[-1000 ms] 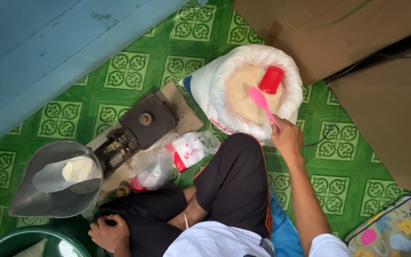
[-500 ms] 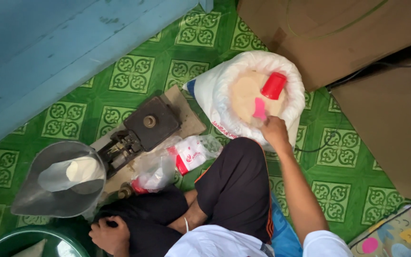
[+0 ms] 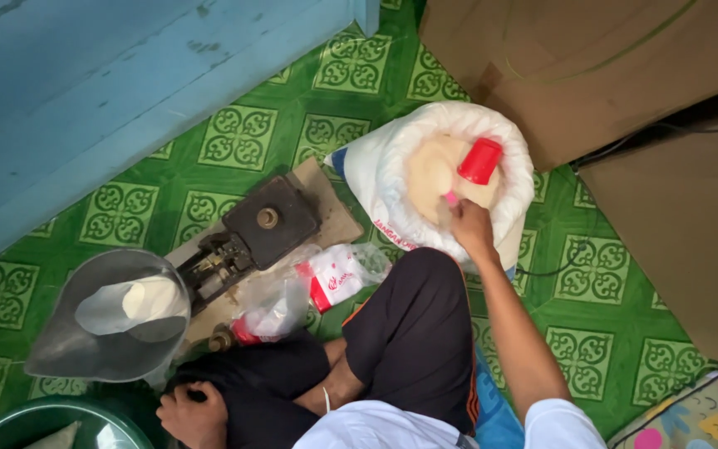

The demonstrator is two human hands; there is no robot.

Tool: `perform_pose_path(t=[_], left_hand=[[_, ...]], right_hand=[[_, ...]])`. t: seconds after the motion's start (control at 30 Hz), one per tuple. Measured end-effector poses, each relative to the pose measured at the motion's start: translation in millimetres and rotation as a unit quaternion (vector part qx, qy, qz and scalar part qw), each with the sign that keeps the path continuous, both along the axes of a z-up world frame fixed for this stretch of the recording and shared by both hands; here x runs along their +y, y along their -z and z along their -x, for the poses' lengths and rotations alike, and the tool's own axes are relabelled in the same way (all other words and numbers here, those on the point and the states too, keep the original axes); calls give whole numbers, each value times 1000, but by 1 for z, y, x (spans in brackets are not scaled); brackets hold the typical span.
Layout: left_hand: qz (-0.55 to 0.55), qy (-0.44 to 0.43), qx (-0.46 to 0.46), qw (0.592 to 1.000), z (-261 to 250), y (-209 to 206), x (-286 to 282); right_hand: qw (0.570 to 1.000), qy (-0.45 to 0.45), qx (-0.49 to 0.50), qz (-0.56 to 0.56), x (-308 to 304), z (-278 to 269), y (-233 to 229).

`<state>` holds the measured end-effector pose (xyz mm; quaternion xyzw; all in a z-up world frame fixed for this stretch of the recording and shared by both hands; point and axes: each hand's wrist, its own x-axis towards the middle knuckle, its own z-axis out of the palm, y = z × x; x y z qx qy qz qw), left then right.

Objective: Scooping white powder from a large sack into a weighing container and then into small plastic bags for packaging.

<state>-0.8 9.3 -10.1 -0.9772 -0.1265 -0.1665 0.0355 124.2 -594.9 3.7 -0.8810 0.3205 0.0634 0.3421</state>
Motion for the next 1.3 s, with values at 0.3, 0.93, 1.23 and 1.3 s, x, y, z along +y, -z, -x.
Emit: perform_pose_path(t=[0.3, 0.93, 1.23, 1.3], left_hand=[[-12, 7, -17, 1000, 1, 0, -2], [-6, 18, -32, 999, 0, -2, -2], [-11, 2, -13, 1000, 2, 7, 4], [-2, -15, 0, 1000, 2, 7, 3]], right_hand=[[996, 3, -24, 89, 7, 58, -19], [955, 185, -99, -207, 5, 68, -11], [976, 165, -88, -115, 7, 70, -28], [976, 166, -96, -101, 7, 71, -30]])
